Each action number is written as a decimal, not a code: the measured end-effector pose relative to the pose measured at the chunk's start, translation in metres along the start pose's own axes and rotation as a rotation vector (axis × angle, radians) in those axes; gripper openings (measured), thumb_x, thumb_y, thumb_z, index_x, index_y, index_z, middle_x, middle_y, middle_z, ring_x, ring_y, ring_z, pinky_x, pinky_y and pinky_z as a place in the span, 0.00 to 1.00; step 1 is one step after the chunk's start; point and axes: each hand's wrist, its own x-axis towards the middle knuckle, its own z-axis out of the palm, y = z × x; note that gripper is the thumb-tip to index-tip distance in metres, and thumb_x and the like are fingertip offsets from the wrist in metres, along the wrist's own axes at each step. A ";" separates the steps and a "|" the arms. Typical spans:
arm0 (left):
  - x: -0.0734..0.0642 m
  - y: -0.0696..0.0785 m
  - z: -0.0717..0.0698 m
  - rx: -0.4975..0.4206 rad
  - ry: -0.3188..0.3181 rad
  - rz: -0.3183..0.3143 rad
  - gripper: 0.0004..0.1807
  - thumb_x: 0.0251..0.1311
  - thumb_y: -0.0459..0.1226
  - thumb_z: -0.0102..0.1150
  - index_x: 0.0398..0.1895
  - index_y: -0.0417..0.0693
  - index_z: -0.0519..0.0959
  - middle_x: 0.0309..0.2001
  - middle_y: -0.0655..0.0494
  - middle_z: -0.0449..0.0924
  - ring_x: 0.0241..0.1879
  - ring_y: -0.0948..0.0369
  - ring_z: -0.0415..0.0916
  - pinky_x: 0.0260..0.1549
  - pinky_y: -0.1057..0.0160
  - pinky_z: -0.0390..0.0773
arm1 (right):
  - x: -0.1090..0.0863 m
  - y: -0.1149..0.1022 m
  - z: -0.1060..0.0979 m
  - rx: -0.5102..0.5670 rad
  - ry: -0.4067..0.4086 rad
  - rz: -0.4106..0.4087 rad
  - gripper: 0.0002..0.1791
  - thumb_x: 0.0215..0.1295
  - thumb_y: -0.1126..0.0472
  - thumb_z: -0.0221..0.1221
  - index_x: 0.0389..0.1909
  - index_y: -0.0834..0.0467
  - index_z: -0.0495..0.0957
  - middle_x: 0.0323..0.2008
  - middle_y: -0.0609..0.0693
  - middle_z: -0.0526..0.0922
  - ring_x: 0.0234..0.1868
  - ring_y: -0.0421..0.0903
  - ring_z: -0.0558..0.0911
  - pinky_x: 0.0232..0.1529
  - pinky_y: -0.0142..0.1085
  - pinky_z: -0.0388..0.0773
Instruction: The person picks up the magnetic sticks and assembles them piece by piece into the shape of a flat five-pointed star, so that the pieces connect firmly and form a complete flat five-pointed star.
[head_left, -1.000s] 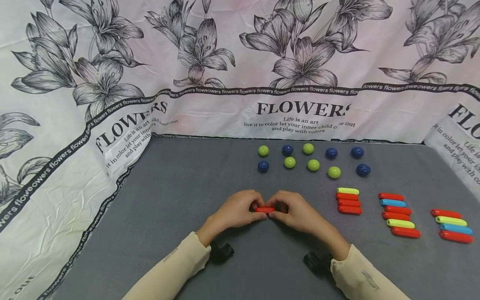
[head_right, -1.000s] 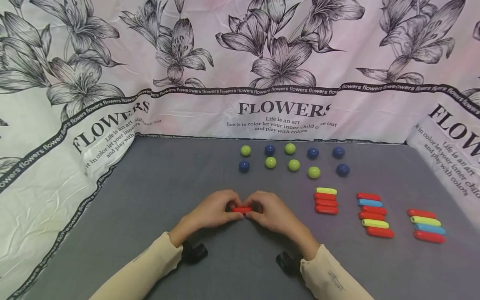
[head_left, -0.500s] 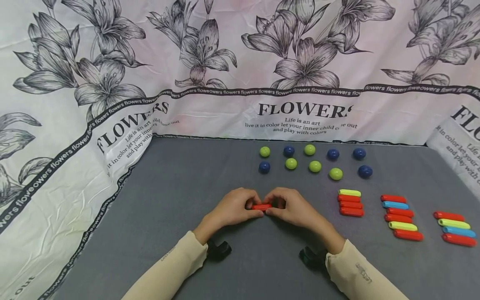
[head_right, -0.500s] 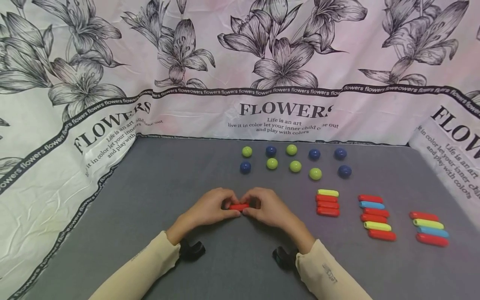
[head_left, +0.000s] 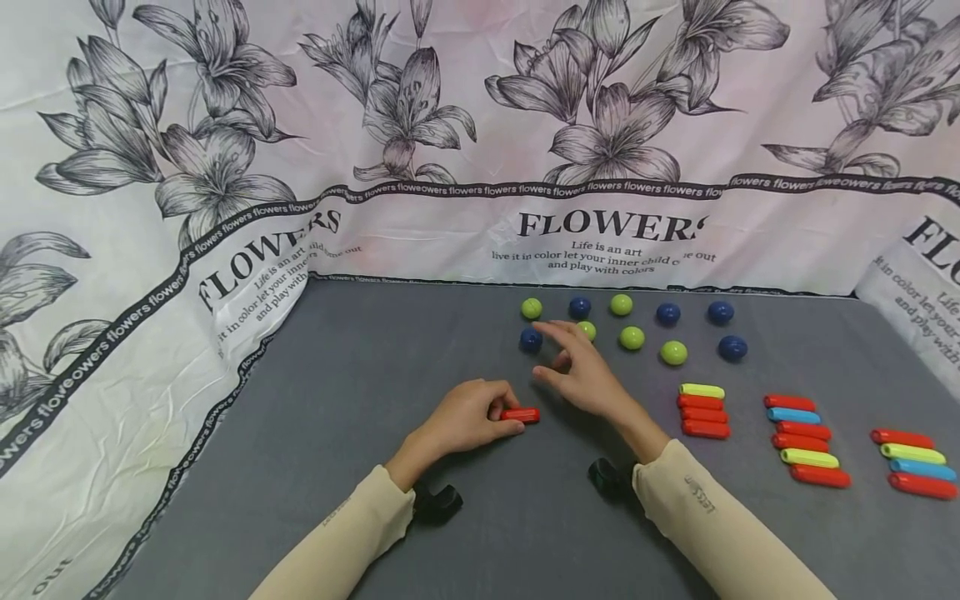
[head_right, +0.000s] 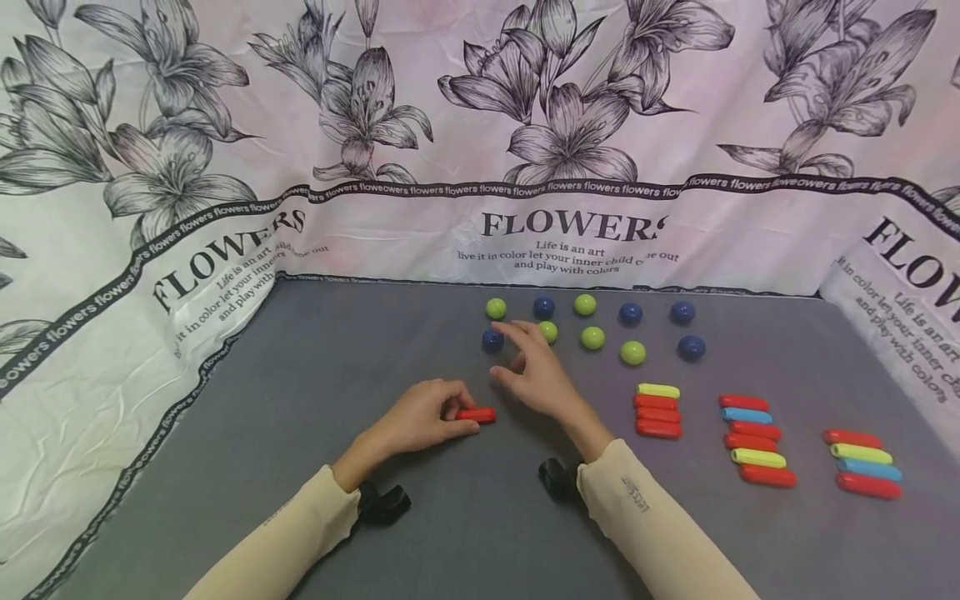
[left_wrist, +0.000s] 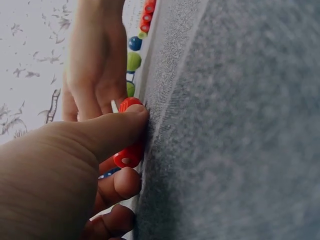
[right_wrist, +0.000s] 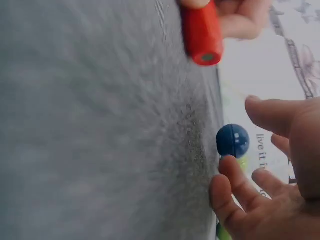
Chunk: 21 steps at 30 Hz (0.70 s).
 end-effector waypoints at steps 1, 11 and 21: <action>0.000 0.000 0.000 0.000 -0.001 0.002 0.10 0.61 0.50 0.71 0.39 0.58 0.84 0.22 0.68 0.72 0.23 0.69 0.66 0.29 0.69 0.66 | 0.003 0.000 0.001 -0.021 -0.027 0.002 0.36 0.65 0.65 0.67 0.74 0.56 0.67 0.72 0.65 0.64 0.37 0.48 0.78 0.41 0.41 0.76; 0.002 0.003 0.004 0.006 0.040 0.023 0.09 0.64 0.48 0.68 0.38 0.55 0.81 0.22 0.65 0.72 0.23 0.68 0.65 0.29 0.69 0.66 | 0.009 -0.006 0.002 -0.152 -0.096 -0.037 0.20 0.71 0.66 0.61 0.62 0.58 0.78 0.45 0.59 0.80 0.35 0.48 0.75 0.40 0.42 0.74; -0.001 0.006 0.005 -0.035 0.095 -0.034 0.09 0.68 0.46 0.64 0.39 0.52 0.79 0.22 0.63 0.72 0.19 0.67 0.66 0.24 0.69 0.66 | -0.036 0.006 -0.010 0.165 -0.169 0.030 0.20 0.74 0.60 0.60 0.64 0.58 0.75 0.47 0.55 0.84 0.31 0.39 0.78 0.34 0.33 0.76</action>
